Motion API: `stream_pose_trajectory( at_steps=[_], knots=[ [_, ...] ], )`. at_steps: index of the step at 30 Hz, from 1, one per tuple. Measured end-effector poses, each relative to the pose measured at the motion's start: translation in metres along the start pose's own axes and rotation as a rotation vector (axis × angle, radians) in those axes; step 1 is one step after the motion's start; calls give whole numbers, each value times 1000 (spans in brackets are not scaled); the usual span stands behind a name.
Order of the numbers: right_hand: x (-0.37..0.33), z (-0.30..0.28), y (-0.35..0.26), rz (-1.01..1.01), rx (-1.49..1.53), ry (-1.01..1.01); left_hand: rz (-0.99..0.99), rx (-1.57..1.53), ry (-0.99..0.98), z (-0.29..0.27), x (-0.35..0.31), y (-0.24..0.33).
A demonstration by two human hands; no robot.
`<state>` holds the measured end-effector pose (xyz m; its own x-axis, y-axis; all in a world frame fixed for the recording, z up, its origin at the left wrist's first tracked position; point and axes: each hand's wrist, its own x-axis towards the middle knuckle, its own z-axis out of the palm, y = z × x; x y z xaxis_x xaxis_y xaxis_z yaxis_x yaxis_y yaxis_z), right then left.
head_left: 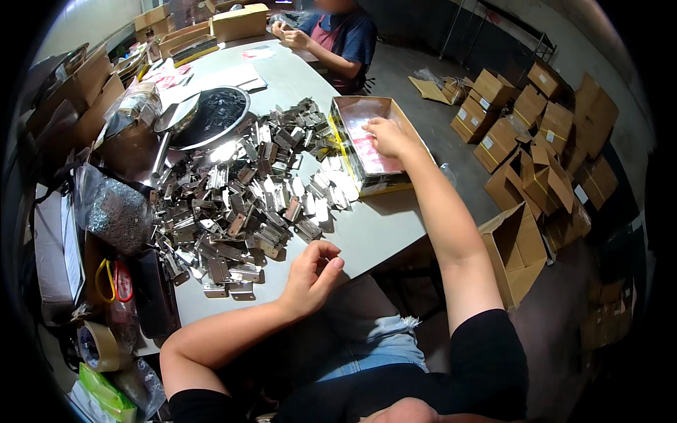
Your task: The person repeatedly picks up small metal hinges from a large pile on a table, places them into small plastic bags, and sets the filled bags into a cardboard box. The process is continuous and repetitive, focusing on sorting and packaging the hardware components.
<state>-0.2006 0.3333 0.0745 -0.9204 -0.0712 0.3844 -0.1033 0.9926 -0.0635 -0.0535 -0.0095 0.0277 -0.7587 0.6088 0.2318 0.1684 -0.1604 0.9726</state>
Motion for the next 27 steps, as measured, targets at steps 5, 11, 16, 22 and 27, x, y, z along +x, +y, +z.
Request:
stream_pose_trajectory(
  at_steps=[5, 11, 16, 22, 27],
  knots=[
    [4, -19, -23, 186, 2, -137, 14, 8, 2, -1, -4, 5],
    [-28, -52, -12, 358, 517, -55, 41, 47, -13, 0, -2, 9],
    [-49, -68, -14, 421, 775, 74, 25, 36, -20, 0, -1, 13],
    [-101, -107, -102, -51, 408, 271, 300, 245, 151, 0, 2, 12],
    [-161, -102, -172, -274, 737, -119, 378, 328, 98, 0, 3, 15]
  ],
)
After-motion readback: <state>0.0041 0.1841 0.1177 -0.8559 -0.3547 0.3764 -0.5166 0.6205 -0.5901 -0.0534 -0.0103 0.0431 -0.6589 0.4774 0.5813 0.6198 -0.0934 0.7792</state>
